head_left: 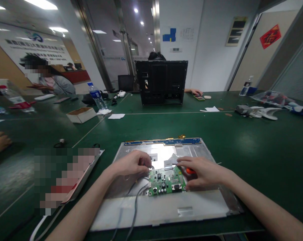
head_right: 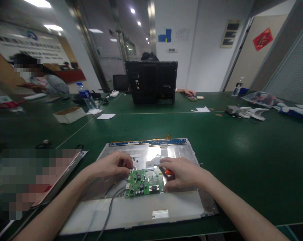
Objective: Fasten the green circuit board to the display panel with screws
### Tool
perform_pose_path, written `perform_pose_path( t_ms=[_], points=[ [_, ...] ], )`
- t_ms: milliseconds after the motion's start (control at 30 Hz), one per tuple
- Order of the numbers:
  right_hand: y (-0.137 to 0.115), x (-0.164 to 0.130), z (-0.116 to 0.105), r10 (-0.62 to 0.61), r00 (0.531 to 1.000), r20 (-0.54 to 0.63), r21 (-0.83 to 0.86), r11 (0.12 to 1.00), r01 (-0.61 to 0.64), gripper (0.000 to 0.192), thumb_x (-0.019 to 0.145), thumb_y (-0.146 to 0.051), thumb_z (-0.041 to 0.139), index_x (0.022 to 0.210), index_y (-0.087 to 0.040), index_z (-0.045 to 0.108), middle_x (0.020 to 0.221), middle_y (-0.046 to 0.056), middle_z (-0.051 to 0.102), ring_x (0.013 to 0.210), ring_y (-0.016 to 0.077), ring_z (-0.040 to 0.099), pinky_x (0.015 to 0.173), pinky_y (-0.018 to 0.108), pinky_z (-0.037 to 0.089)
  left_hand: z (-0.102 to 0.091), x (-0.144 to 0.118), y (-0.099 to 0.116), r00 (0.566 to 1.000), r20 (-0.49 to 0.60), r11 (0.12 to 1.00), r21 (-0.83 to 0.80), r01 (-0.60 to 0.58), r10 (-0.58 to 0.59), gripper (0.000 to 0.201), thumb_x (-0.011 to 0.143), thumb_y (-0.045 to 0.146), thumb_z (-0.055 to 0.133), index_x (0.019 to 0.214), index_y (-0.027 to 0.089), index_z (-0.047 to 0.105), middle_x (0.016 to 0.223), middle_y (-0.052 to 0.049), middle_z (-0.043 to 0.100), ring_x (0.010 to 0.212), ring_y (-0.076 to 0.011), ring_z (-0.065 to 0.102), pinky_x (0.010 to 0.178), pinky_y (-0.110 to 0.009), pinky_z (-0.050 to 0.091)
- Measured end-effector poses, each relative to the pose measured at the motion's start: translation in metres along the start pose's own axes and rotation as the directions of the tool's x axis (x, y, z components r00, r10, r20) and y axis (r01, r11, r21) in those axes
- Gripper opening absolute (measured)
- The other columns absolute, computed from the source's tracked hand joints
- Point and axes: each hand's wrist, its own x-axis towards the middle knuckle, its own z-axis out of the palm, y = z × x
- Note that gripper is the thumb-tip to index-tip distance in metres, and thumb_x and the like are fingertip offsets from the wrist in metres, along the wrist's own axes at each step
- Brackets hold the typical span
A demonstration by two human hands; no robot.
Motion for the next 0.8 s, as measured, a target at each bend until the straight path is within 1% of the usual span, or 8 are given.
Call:
perform_pose_path(
  t_ms=[133, 200, 267, 400, 500, 667, 800],
  points=[
    [0.0, 0.001, 0.004, -0.013, 0.999, -0.038, -0.022, 1.0, 0.012, 0.069, 0.079, -0.055, 0.072, 0.136, -0.021, 0.054, 0.143, 0.013, 0.054, 0.116, 0.0322, 0.059, 0.095, 0.048, 0.048, 0.001, 0.0, -0.002, 1.0, -0.015, 1.0, 0.001, 0.003, -0.003, 0.023, 0.073, 0.035, 0.068, 0.085, 0.016, 0.072, 0.074, -0.002, 0.063, 0.07, -0.017, 0.056, 0.063, -0.027, 0.041],
    [-0.001, 0.002, 0.005, -0.019, 0.998, -0.054, -0.029, 0.999, 0.017, 0.07, 0.078, -0.056, 0.073, 0.135, -0.02, 0.055, 0.139, 0.014, 0.057, 0.112, 0.032, 0.06, 0.093, 0.048, 0.049, 0.001, 0.001, -0.003, 1.0, -0.02, 1.0, 0.003, 0.005, -0.005, 0.022, 0.073, 0.035, 0.067, 0.085, 0.016, 0.072, 0.074, -0.002, 0.063, 0.07, -0.0168, 0.055, 0.064, -0.027, 0.041],
    [-0.001, 0.002, 0.005, -0.029, 0.998, -0.055, -0.037, 0.999, 0.027, 0.073, 0.077, -0.057, 0.073, 0.135, -0.019, 0.054, 0.139, 0.015, 0.057, 0.11, 0.0319, 0.061, 0.092, 0.048, 0.049, 0.001, 0.001, -0.003, 1.0, -0.022, 1.0, 0.006, 0.002, -0.002, 0.022, 0.074, 0.035, 0.067, 0.085, 0.016, 0.071, 0.075, -0.002, 0.064, 0.07, -0.0167, 0.055, 0.064, -0.027, 0.041],
    [-0.003, 0.003, 0.008, -0.061, 0.997, -0.038, -0.063, 0.996, 0.058, 0.078, 0.078, -0.061, 0.069, 0.14, -0.016, 0.049, 0.146, 0.017, 0.051, 0.112, 0.0332, 0.061, 0.092, 0.048, 0.05, 0.001, 0.0, -0.001, 1.0, -0.009, 1.0, 0.011, -0.008, 0.008, 0.025, 0.073, 0.038, 0.069, 0.086, 0.017, 0.07, 0.076, -0.002, 0.063, 0.07, -0.0166, 0.055, 0.065, -0.027, 0.042],
    [-0.006, 0.004, 0.012, -0.077, 0.995, -0.064, -0.098, 0.993, 0.071, 0.078, 0.079, -0.059, 0.069, 0.14, -0.014, 0.05, 0.148, 0.019, 0.049, 0.113, 0.0344, 0.061, 0.092, 0.048, 0.05, 0.002, 0.0, 0.0, 1.0, 0.0, 1.0, 0.02, -0.009, 0.009, 0.027, 0.073, 0.039, 0.07, 0.087, 0.016, 0.07, 0.077, -0.002, 0.062, 0.071, -0.0166, 0.055, 0.065, -0.028, 0.041],
    [-0.011, 0.005, 0.015, -0.063, 0.992, -0.107, -0.122, 0.991, 0.049, 0.07, 0.078, -0.056, 0.07, 0.133, -0.015, 0.055, 0.143, 0.018, 0.054, 0.108, 0.034, 0.064, 0.087, 0.046, 0.052, 0.004, 0.001, -0.001, 1.0, -0.017, 1.0, 0.018, 0.005, -0.005, 0.026, 0.073, 0.038, 0.069, 0.087, 0.017, 0.07, 0.073, -0.001, 0.061, 0.071, -0.0168, 0.053, 0.064, -0.028, 0.039],
    [-0.013, 0.005, 0.014, -0.041, 0.995, -0.093, -0.127, 0.991, 0.029, 0.073, 0.079, -0.058, 0.068, 0.134, -0.012, 0.053, 0.141, 0.02, 0.055, 0.108, 0.0355, 0.064, 0.086, 0.048, 0.053, 0.004, 0.002, 0.002, 1.0, -0.014, 1.0, 0.023, 0.021, -0.021, 0.026, 0.074, 0.039, 0.068, 0.087, 0.017, 0.07, 0.074, -0.001, 0.061, 0.071, -0.0175, 0.054, 0.064, -0.028, 0.038]
  ],
)
